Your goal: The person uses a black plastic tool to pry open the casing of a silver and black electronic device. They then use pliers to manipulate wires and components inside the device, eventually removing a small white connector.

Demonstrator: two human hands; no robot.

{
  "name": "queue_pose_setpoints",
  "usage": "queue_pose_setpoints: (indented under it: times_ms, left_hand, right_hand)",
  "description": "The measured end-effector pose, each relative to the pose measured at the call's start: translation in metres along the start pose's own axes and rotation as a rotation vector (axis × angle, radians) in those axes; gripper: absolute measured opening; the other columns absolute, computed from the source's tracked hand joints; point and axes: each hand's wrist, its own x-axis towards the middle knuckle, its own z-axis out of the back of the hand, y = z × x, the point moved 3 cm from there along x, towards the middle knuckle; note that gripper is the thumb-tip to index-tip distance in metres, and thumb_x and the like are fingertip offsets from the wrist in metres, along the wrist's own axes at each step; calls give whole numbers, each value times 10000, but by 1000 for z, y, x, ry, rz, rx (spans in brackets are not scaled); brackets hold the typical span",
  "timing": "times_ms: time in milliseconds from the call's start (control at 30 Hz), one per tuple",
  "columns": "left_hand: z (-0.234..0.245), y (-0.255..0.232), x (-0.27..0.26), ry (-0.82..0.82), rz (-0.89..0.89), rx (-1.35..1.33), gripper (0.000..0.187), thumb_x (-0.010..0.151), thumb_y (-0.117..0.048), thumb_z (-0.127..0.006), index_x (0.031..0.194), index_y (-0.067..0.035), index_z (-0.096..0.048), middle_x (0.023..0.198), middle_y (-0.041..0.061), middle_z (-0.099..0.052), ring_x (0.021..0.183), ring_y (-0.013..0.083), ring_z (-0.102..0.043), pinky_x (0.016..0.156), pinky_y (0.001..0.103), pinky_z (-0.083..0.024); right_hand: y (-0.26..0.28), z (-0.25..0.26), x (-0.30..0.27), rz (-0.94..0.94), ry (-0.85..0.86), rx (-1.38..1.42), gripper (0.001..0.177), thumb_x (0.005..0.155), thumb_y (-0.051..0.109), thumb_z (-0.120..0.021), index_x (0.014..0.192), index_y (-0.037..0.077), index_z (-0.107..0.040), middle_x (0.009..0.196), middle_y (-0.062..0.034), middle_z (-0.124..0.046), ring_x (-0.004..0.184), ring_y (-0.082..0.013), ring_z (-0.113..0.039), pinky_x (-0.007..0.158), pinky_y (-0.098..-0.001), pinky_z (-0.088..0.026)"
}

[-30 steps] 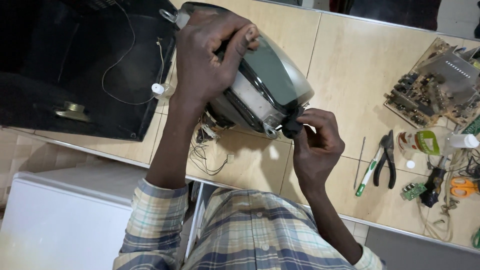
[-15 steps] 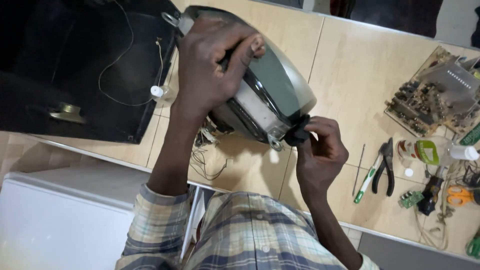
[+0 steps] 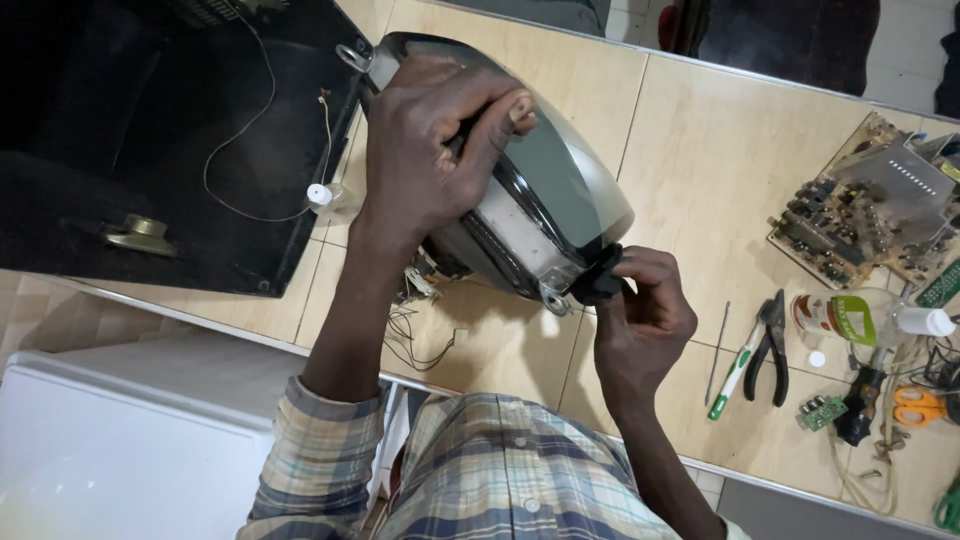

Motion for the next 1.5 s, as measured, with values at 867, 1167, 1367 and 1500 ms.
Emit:
queue_pose_setpoints:
  times_ms: [867, 1167, 1367, 1500]
  left_hand:
    - [-2, 6, -3, -8, -23, 26, 247, 1099, -165, -550, 978, -28, -716, 873, 51, -760, 773, 255, -728, 850, 424, -484]
    - [-3, 8, -5, -18, -19, 46, 211, 1080, -154, -574, 988, -34, -722, 864, 56, -760, 748, 256, -700, 852, 421, -482]
    - [-2, 7, -5, -8, -19, 60, 231, 1086, -179, -553, 991, -38, -709, 858, 68, -740, 738, 268, -674, 821, 421, -478]
    - [-3, 8, -4, -6, -6, 49, 239, 1082, -179, -553, 988, -33, -717, 854, 59, -757, 729, 257, -682, 819, 416, -484]
  right_hand:
    - [2, -1, 0, -14, 0, 25, 200, 1011, 225, -702, 1043, 40, -633, 1055, -100, -599, 994, -198, -629, 793, -292, -588]
    - [20, -4, -1, 161, 15, -96, 70, 1039, 26, -631, 1098, -9, -617, 1109, -175, -568, 1082, -289, -611, 902, -361, -586]
    - [19, -11, -5, 408, 42, -133, 217, 1102, 175, -545, 1230, 8, -598, 1316, -201, -556, 1327, -366, -553, 1220, -519, -479]
    - [16, -24, 11, 390, 230, -141, 559, 1173, 460, -346, 1484, 20, -495, 1550, -197, -511, 1571, -386, -395, 1380, -586, -315]
